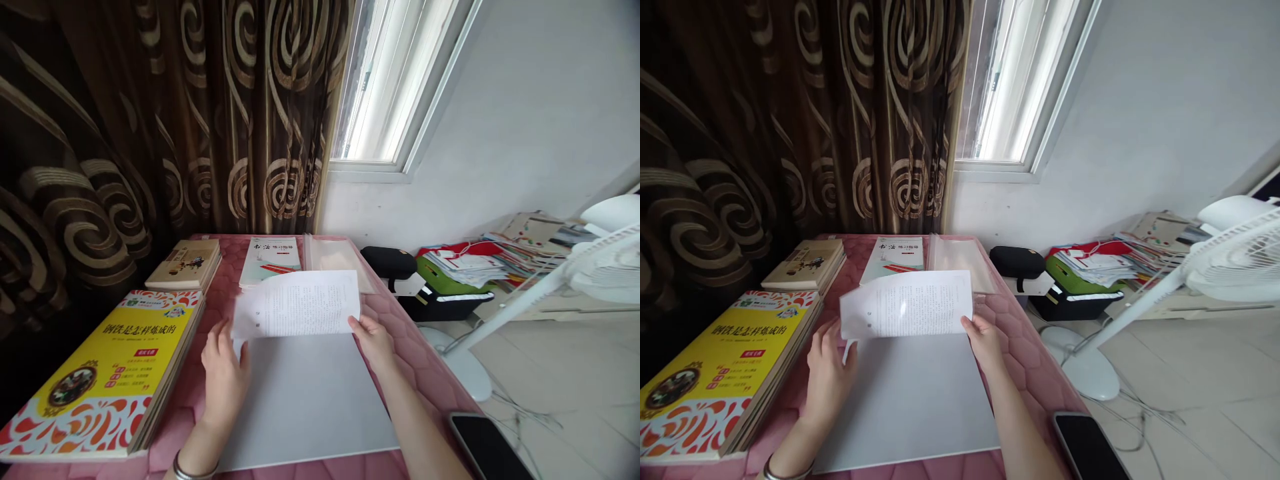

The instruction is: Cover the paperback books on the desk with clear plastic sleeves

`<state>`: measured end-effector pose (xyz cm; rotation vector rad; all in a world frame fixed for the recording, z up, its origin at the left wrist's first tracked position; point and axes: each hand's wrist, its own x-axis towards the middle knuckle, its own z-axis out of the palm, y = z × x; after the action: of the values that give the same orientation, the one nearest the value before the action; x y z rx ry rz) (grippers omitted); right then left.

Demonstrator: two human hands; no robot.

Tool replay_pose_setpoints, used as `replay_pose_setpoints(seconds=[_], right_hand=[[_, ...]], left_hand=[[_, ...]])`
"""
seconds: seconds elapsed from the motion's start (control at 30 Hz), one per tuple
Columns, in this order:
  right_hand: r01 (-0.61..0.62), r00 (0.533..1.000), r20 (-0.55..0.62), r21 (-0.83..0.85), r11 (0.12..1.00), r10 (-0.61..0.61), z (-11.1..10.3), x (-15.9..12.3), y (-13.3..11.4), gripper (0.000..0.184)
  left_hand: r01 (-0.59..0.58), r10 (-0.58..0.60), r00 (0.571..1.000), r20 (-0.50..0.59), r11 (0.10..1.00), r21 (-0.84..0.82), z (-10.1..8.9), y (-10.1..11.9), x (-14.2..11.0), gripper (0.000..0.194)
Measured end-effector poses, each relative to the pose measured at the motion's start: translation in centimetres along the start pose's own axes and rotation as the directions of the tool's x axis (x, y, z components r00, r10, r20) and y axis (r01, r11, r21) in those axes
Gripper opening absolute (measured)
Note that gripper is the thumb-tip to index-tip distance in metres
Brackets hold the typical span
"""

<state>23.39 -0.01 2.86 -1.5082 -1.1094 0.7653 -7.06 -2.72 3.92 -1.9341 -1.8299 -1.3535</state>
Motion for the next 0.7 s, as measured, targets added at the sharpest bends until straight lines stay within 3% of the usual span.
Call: replay_pose_setpoints(seconds=[0.1,0.2,0.27,0.3,0.33,0.37,0.43,0.5,0.57,0.7], right_hand=[[-0.016,1.0,0.013,0.051,0.999,0.015,0.1,0.3,0.7,0.043],[-0.019,0.998,0.054,0.1,0.995,0.013,0.2,0.7,1.6,0.043],[-0.008,0.999,0.052,0.105,0.994,0.003,0.3,0.9,2.0,0.044],[-0.006,0.999,0.044,0.102,0.995,0.001,0.3,1.0,2.1,0.044],[-0.006,0.999,0.034,0.1,0.995,0.003,0.3,1.1,2.1,0.045],[-0.008,1.0,0.024,0.1,0.995,0.006,0.3,1.1,2.0,0.046],[-0.022,1.0,0.005,0.089,0.996,0.021,0.3,1.0,1.3,0.046],[-0.033,0.999,-0.01,0.046,0.998,0.034,0.2,0.7,0.2,0.043],[-0.043,0.999,-0.023,0.003,0.999,0.043,0.1,0.4,-0.9,0.039],[-0.042,0.999,-0.02,0.008,0.999,0.042,-0.1,0.0,-2.2,0.037]], left_hand=[[-0.077,0.094,0.991,-0.096,0.983,0.166,-1.4,3.0,-0.4,0.06],[-0.103,0.143,0.969,-0.202,0.975,0.197,-2.9,5.4,-1.3,0.079],[-0.184,0.208,0.967,-0.15,0.97,0.161,-3.6,6.2,-2.7,0.082],[-0.26,0.268,0.962,-0.05,0.957,0.125,-3.7,6.2,-3.8,0.079],[-0.377,0.368,0.923,0.115,0.923,0.073,-3.7,6.1,-4.9,0.071],[-0.492,0.469,0.839,0.276,0.871,0.015,-3.5,5.8,-6.1,0.064],[-0.657,0.606,0.62,0.498,0.748,-0.092,-2.7,4.9,-8.2,0.053],[-0.687,0.575,0.492,0.653,0.717,-0.114,-1.8,4.2,-9.6,0.056],[-0.721,0.546,0.437,0.715,0.688,-0.084,-1.1,4.0,-10.1,0.055],[-0.869,0.656,0.368,0.659,0.495,-0.007,-0.4,4.6,-10.0,0.034]])
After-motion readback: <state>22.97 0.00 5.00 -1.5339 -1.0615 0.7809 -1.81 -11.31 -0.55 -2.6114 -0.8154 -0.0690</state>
